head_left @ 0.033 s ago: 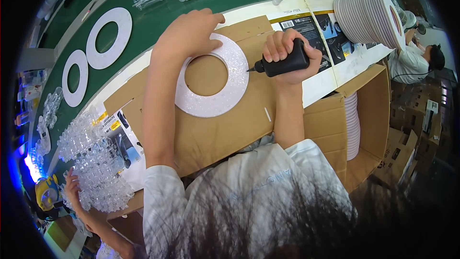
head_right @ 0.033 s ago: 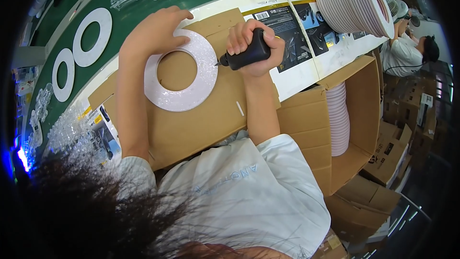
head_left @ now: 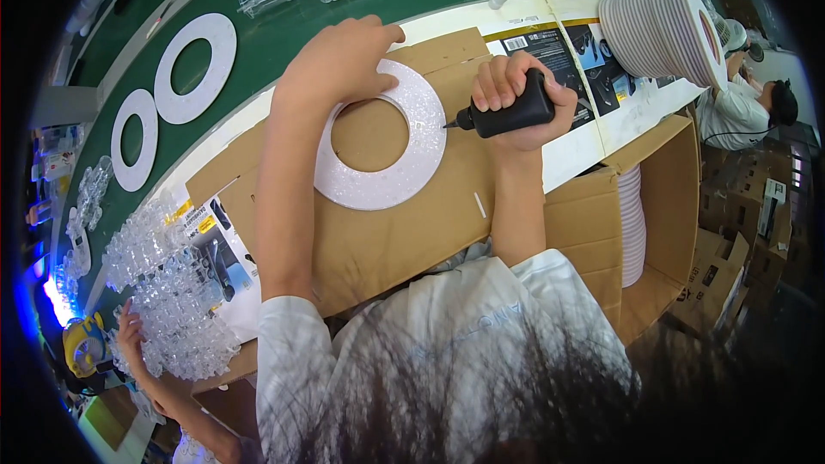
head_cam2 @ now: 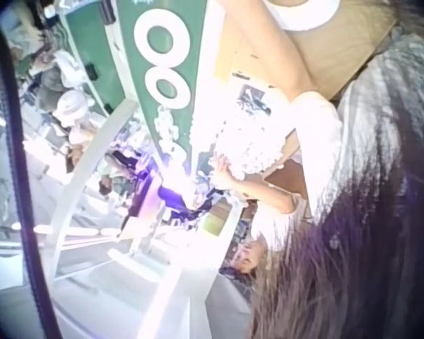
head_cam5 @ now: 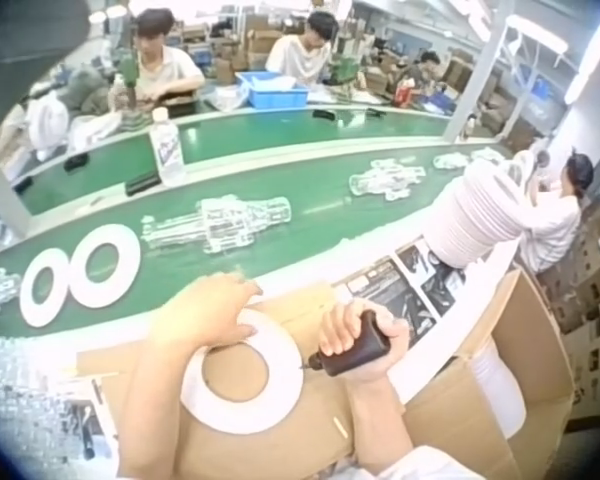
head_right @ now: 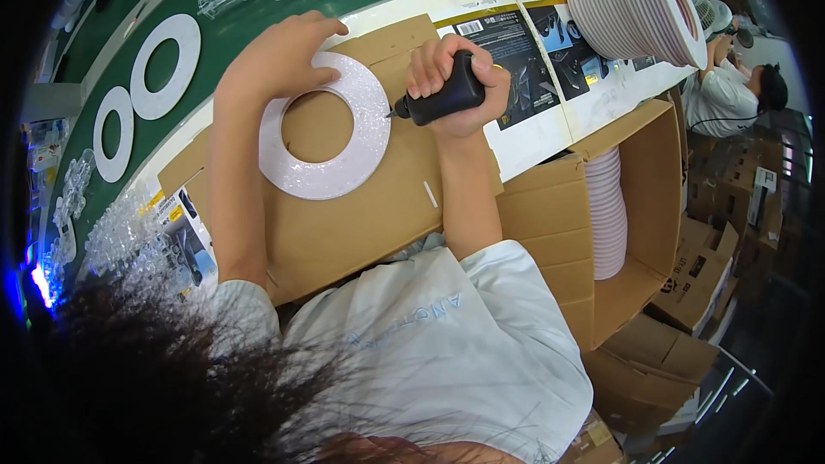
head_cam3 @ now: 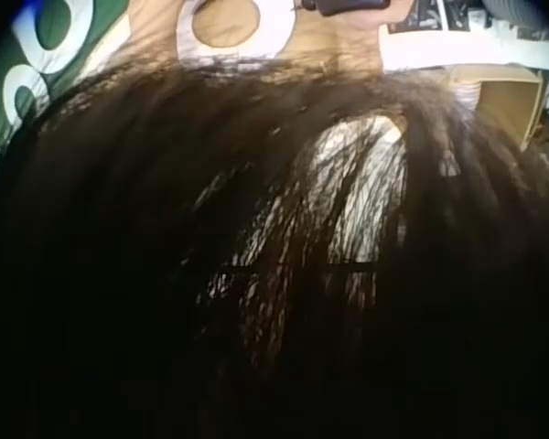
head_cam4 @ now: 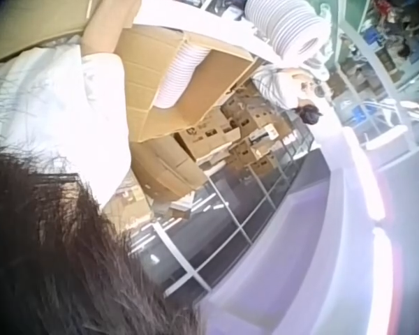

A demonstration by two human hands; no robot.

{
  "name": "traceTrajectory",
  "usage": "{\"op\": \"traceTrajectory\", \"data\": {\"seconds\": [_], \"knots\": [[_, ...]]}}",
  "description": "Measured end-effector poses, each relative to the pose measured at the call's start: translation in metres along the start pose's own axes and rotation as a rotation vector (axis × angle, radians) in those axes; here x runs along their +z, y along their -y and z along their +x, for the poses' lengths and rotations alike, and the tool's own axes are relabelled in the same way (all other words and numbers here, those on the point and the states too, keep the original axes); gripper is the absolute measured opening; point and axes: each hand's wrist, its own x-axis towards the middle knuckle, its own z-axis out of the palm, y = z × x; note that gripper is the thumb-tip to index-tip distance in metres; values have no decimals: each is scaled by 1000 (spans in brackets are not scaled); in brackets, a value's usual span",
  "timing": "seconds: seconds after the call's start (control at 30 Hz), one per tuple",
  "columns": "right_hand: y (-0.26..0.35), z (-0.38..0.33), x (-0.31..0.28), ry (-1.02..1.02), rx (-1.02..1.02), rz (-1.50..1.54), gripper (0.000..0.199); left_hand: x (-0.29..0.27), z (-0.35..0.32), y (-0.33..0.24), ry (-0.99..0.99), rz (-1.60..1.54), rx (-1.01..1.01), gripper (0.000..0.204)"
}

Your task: Applying glue to circular light fixture components on an assembly line.

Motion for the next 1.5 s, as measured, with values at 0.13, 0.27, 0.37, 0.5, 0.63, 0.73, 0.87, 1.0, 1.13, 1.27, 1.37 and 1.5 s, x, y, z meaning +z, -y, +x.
{"op": "traceTrajectory", "data": {"seconds": [0.13, 0.27, 0.37, 0.5, 0.63, 0.73, 0.87, 1.0, 1.13, 1.27, 1.37, 1.5], "knots": [[-1, 2, 2, -15, -23, 12, 35, -2, 1, -5, 55, 30, -26, 56], [5, 7, 5, 35, -39, 176, 35, 5, 6, -3, 49, 52, 41, 59], [2, 7, 5, 151, 52, 300, 35, 9, 6, -1, 98, 77, 19, 56], [-7, 0, 15, 148, 82, 349, 35, 6, 12, -2, 141, 100, -46, 51], [-20, -4, 26, 142, 51, 225, 36, 15, 14, 15, -85, 166, -19, 32], [-23, -7, 27, 113, 45, 122, 35, 14, 14, 17, -86, 183, -44, 30], [-22, -7, 28, 78, 48, 39, 35, 13, 14, 18, -62, 187, -57, 33], [-22, -6, 26, 65, 44, 16, 34, 5, 6, 5, -88, 130, -87, 48], [-24, -6, 26, 76, 41, -2, 34, 2, 6, 9, -24, 138, -110, 56], [-23, -5, 26, 69, 28, -30, 34, 3, 8, 10, -19, 147, -96, 54], [-25, -5, 25, 77, 28, -29, 34, 5, 6, 13, -30, 150, -94, 53], [-25, -3, 24, 76, 35, -21, 35, 2, 6, 12, -13, 151, -111, 52]]}}
